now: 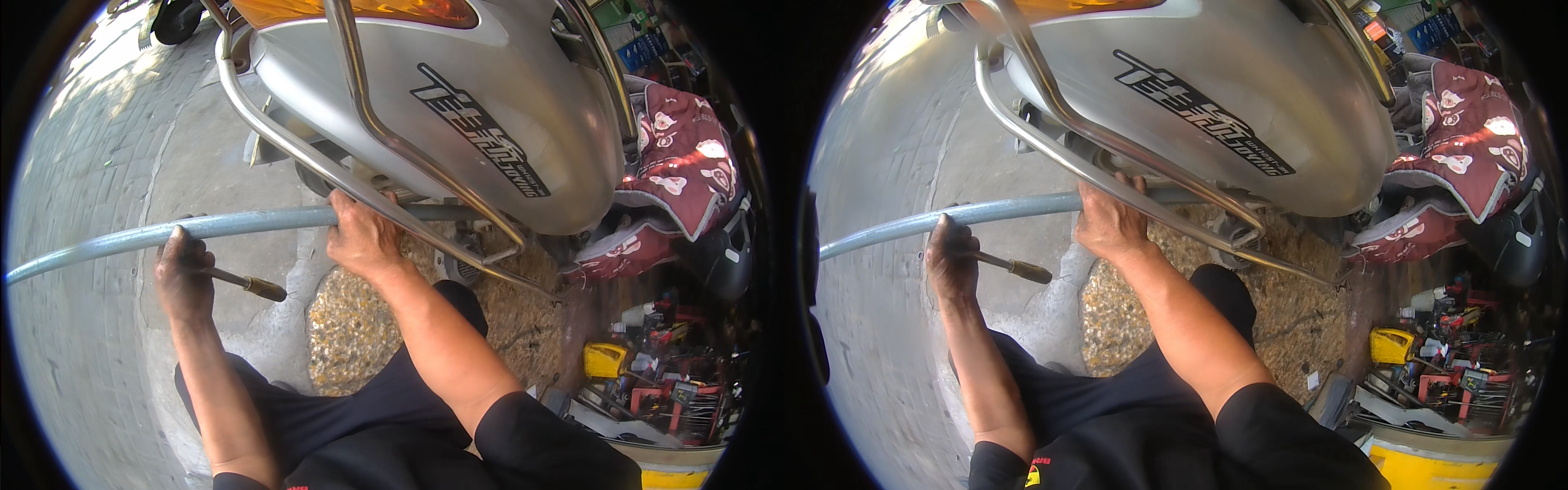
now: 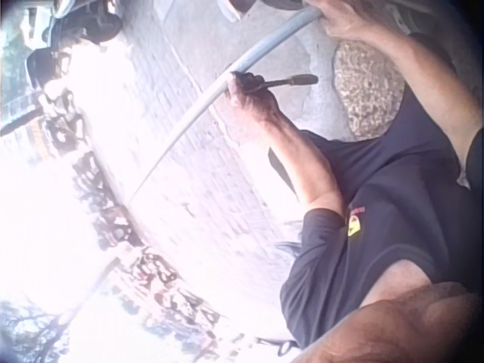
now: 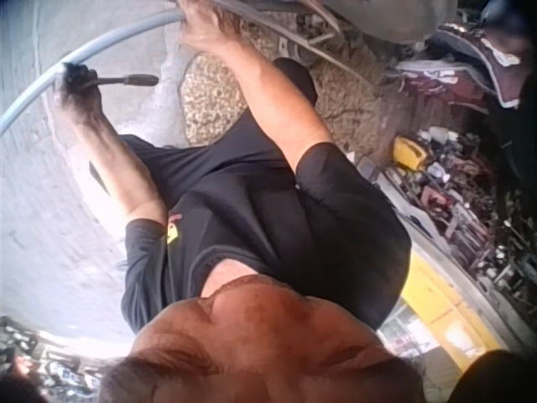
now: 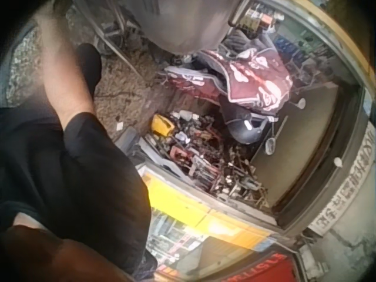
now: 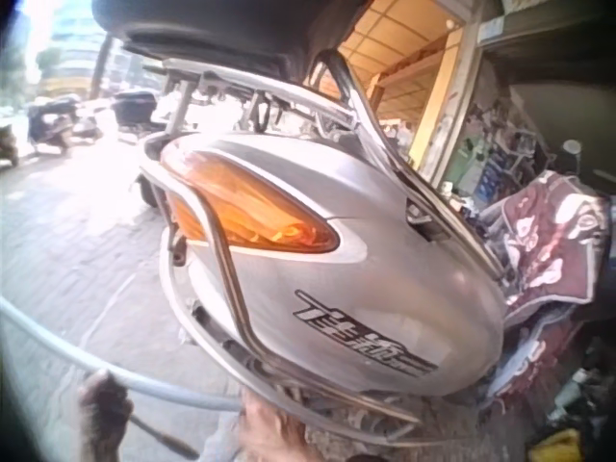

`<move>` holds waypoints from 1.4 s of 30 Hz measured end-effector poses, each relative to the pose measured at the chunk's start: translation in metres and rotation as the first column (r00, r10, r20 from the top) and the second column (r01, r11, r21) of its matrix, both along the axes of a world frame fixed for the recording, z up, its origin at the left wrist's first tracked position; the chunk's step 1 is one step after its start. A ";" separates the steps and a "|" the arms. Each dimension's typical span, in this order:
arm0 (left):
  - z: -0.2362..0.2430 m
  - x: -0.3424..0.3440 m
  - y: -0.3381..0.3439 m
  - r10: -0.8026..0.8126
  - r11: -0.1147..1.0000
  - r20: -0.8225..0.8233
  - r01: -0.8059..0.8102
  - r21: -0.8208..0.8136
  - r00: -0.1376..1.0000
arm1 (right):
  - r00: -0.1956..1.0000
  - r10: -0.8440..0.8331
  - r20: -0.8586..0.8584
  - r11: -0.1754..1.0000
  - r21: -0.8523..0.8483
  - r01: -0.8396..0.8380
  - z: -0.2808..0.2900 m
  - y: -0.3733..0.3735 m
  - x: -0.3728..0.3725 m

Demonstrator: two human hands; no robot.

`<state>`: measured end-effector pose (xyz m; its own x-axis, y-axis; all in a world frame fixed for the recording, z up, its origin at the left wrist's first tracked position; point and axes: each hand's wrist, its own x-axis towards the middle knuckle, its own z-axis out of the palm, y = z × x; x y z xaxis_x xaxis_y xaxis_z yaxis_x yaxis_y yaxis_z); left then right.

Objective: The person repairs a scooter by using a cordless impact wrench to remove and install bolts on the front fairing and undercarriage. They retrieve a wrench from a tool rack, use a hammer to tap a metal bar, and manipulate various fasteners and panels while working in a cluttered repair shop.

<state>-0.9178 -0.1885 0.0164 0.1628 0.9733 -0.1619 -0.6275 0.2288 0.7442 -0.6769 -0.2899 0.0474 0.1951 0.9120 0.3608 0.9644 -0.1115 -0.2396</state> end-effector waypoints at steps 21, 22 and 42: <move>-0.018 0.107 -0.021 -0.273 0.951 0.043 0.276 -0.137 0.961 | 0.967 -0.214 0.136 0.967 -0.110 0.229 -0.016 -0.036 0.069; -0.019 0.107 -0.021 -0.269 0.957 0.043 0.272 -0.097 0.962 | 0.978 -0.187 0.093 0.978 -0.078 0.195 -0.015 -0.035 0.067; 0.051 0.040 -0.059 0.049 0.907 0.224 0.051 -0.418 0.973 | 0.824 -0.004 -0.566 0.894 -0.371 -0.250 0.027 -0.035 -0.093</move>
<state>-0.8781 -0.2472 0.0675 0.2438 0.8230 -0.5130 -0.7653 0.4882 0.4194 -0.7696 -0.3244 0.0746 0.1156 0.9763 -0.1829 0.7015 -0.2106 -0.6808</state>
